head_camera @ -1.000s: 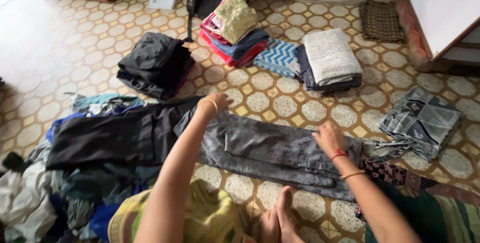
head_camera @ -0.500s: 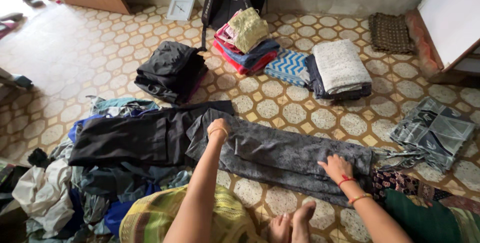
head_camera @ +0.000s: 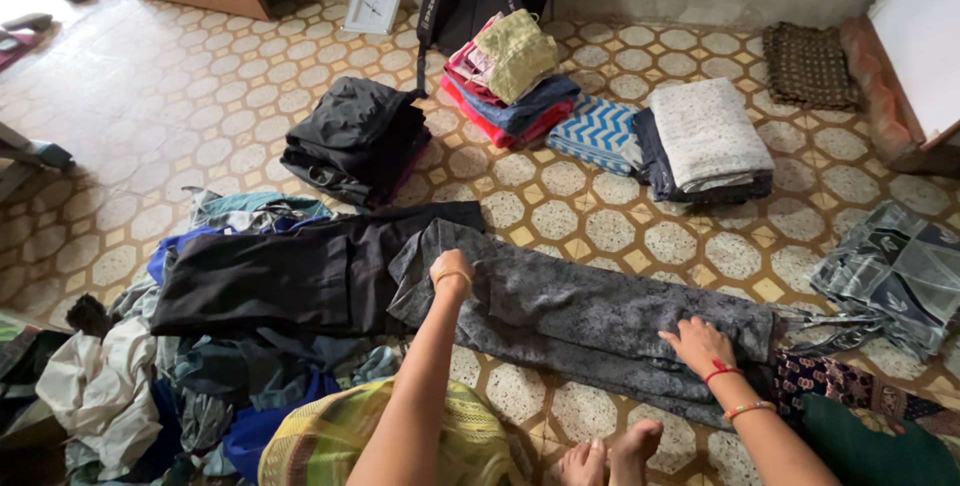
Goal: The person folds a pair of black trousers and then spreads out and folds a grey patterned garment by hand on a tiled floor.
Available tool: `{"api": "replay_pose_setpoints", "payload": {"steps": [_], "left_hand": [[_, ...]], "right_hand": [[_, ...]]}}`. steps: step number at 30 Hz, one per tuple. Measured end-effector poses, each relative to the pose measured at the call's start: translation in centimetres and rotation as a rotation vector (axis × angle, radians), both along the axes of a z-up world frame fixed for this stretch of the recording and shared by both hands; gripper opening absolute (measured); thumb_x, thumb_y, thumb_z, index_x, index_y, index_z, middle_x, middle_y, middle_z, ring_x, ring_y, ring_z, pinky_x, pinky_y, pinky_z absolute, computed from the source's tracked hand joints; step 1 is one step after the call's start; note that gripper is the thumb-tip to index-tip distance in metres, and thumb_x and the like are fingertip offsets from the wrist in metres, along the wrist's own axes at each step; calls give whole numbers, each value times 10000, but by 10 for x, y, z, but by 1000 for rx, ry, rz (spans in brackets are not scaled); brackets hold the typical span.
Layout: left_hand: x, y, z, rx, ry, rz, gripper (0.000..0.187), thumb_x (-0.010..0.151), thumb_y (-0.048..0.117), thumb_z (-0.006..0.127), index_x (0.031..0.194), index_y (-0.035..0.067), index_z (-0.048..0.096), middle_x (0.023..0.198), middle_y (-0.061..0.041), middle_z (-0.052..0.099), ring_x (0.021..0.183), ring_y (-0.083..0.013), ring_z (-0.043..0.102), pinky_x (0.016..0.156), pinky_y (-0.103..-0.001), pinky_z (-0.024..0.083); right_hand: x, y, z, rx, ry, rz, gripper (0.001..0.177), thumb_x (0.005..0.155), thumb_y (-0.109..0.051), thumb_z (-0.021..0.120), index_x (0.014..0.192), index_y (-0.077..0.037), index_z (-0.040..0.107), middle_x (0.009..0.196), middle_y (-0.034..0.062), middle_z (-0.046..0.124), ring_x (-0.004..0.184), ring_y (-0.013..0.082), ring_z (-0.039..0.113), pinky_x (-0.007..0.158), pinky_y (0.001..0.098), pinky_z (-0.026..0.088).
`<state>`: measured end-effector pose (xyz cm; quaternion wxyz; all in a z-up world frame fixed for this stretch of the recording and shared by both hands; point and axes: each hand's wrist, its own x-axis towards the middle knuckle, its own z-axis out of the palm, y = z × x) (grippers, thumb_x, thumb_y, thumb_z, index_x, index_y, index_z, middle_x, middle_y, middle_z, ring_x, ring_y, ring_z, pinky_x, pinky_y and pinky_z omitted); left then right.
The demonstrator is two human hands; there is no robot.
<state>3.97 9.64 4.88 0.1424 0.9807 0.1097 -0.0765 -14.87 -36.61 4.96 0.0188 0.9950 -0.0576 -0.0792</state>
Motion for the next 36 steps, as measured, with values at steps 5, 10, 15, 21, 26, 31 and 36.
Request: {"api": "replay_pose_setpoints", "payload": {"steps": [5, 10, 15, 21, 26, 31, 36], "left_hand": [[2, 1, -3, 15, -67, -12, 197, 848, 207, 720, 940, 56, 807, 1043, -191, 763, 1005, -335, 746, 861, -426, 608], [7, 14, 20, -7, -164, 29, 201, 876, 220, 698, 940, 55, 794, 1013, -189, 758, 971, -350, 745, 834, -441, 602], [1, 14, 12, 44, -176, -21, 160, 889, 156, 662, 913, 87, 804, 1003, -171, 764, 969, -339, 744, 824, -440, 604], [-4, -8, 5, 80, -417, -201, 133, 929, 72, 606, 974, 84, 731, 1049, -158, 752, 954, -346, 744, 790, -447, 606], [-11, -30, -9, 76, -128, -235, 212, 934, 167, 606, 1126, 84, 639, 1071, -176, 737, 1009, -355, 728, 848, -448, 594], [-16, -26, 2, 59, -217, -187, 277, 957, 163, 572, 1224, 88, 558, 1154, -187, 671, 989, -381, 723, 826, -481, 586], [-36, -26, 13, 105, -191, -319, 361, 890, 257, 617, 1207, 92, 565, 1188, -137, 648, 1038, -348, 697, 855, -479, 564]], "right_hand": [[0, 1, 2, 1, 9, -5, 607, 924, -675, 500, 1069, -128, 720, 1176, 125, 671, 1102, 337, 687, 916, 463, 587], [0, 0, 1, 26, 23, -8, 608, 924, -669, 509, 1065, -116, 718, 1175, 117, 672, 1111, 324, 684, 905, 458, 594], [-1, 0, 1, 17, 9, -12, 600, 917, -679, 514, 1047, -134, 728, 1165, 115, 678, 1118, 327, 680, 928, 458, 583], [2, -2, 1, 50, 9, -17, 614, 905, -689, 522, 1043, -127, 727, 1166, 117, 676, 1117, 334, 680, 922, 470, 582], [4, -3, 3, 72, 25, 20, 606, 886, -691, 560, 946, -118, 748, 1053, 130, 713, 1009, 329, 705, 877, 448, 591], [26, -46, 13, 581, 29, -296, 559, 837, -642, 660, 815, -90, 748, 736, 117, 774, 723, 281, 750, 742, 426, 591], [32, -121, -14, 582, -11, -562, 649, 912, -641, 658, 847, -5, 773, 771, 131, 777, 673, 274, 728, 587, 376, 557]]}}
